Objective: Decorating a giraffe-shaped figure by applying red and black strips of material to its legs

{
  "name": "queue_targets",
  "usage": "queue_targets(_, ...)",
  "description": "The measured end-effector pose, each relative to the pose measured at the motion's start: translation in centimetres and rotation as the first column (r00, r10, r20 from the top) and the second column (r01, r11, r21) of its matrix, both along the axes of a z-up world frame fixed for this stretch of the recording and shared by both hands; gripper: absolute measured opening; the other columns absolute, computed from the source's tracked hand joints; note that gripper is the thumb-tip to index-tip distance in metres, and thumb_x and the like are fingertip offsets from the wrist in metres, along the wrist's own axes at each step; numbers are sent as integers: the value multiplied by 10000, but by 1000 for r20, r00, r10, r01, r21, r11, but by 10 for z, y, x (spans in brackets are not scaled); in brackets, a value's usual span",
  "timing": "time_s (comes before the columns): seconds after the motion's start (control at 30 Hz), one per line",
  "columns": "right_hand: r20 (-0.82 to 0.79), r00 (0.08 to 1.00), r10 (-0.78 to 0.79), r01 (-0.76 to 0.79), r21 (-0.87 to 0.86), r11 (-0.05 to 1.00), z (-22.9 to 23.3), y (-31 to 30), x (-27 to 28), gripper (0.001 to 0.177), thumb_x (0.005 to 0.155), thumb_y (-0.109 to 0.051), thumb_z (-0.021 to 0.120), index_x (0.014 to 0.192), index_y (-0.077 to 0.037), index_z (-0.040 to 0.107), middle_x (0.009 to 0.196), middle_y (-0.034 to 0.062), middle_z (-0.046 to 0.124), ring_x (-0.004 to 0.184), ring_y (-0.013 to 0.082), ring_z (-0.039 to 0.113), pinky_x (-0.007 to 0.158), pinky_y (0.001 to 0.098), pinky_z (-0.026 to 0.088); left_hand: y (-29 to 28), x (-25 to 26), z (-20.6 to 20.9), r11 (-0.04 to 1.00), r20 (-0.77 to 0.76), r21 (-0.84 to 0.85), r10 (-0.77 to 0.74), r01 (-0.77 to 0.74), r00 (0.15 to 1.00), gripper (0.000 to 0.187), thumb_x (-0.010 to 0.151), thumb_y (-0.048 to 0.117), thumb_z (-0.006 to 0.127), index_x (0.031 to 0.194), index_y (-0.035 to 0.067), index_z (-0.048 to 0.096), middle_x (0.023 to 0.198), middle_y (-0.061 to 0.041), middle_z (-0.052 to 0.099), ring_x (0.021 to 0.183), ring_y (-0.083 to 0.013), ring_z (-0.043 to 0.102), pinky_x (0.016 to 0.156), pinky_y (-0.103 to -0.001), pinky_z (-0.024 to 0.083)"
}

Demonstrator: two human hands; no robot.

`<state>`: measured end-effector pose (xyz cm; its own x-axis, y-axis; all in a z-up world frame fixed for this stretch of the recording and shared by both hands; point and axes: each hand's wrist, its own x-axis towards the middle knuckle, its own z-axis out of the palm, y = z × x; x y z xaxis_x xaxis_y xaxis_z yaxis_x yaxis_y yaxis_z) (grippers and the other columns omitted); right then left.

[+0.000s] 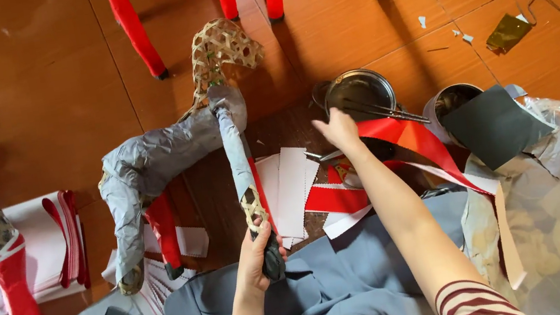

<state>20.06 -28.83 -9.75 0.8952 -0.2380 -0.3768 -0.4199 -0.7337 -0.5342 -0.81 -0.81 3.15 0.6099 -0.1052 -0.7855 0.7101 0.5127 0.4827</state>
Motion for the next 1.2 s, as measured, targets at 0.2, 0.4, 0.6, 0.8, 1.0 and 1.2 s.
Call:
queue_targets(0.2,410,909,-79,44,94,995,28,-11,-14,349,860,5,509,1144,-82,694,1019,230,701,1024,423,644,898,517,506,1,-1,-26,999,98,28,29,-31,995,403,884,315,712,1153,123,480,705,-199,618,501,-275,657,418,-387,578)
queue_targets(0.4,471,880,-62,-257,581,773,104,32,-97,361,951,20,502,1294,-34,598,1175,159,669,1130,188,586,1015,399,447,-4,1,-33,998,116,-9,66,-66,991,435,921,435,644,1140,84,510,662,-203,621,476,-281,658,388,-393,568)
queue_targets(0.6,747,664,28,-580,491,650,120,132,-217,345,913,85,489,1209,7,649,1201,229,657,1208,365,571,1030,496,419,-7,1,-57,982,154,-94,179,-165,972,570,943,589,502,1100,41,508,654,-247,629,470,-318,669,399,-454,580)
queue_targets(0.8,796,574,195,-650,297,700,118,171,-243,398,971,49,470,1345,-40,572,1441,135,512,1394,309,385,1144,420,273,11,4,-39,976,291,207,8,-71,957,591,960,585,444,926,35,657,701,-150,654,597,-252,652,542,-403,546)
queue_targets(1.0,816,500,289,-687,171,706,111,167,-241,358,961,-33,533,1301,-100,625,1428,110,529,1377,326,416,1148,426,262,40,-11,-39,980,312,133,99,-147,945,480,1044,376,433,1103,-78,578,748,-164,602,591,-261,638,589,-277,580)
queue_targets(1.2,796,479,371,-699,91,709,109,165,-241,371,948,-119,564,1314,-143,617,1460,76,504,1401,297,389,1172,428,195,31,-50,-12,777,448,604,-145,-178,882,298,978,369,601,1030,84,670,902,-85,616,865,-161,568,783,-350,502)
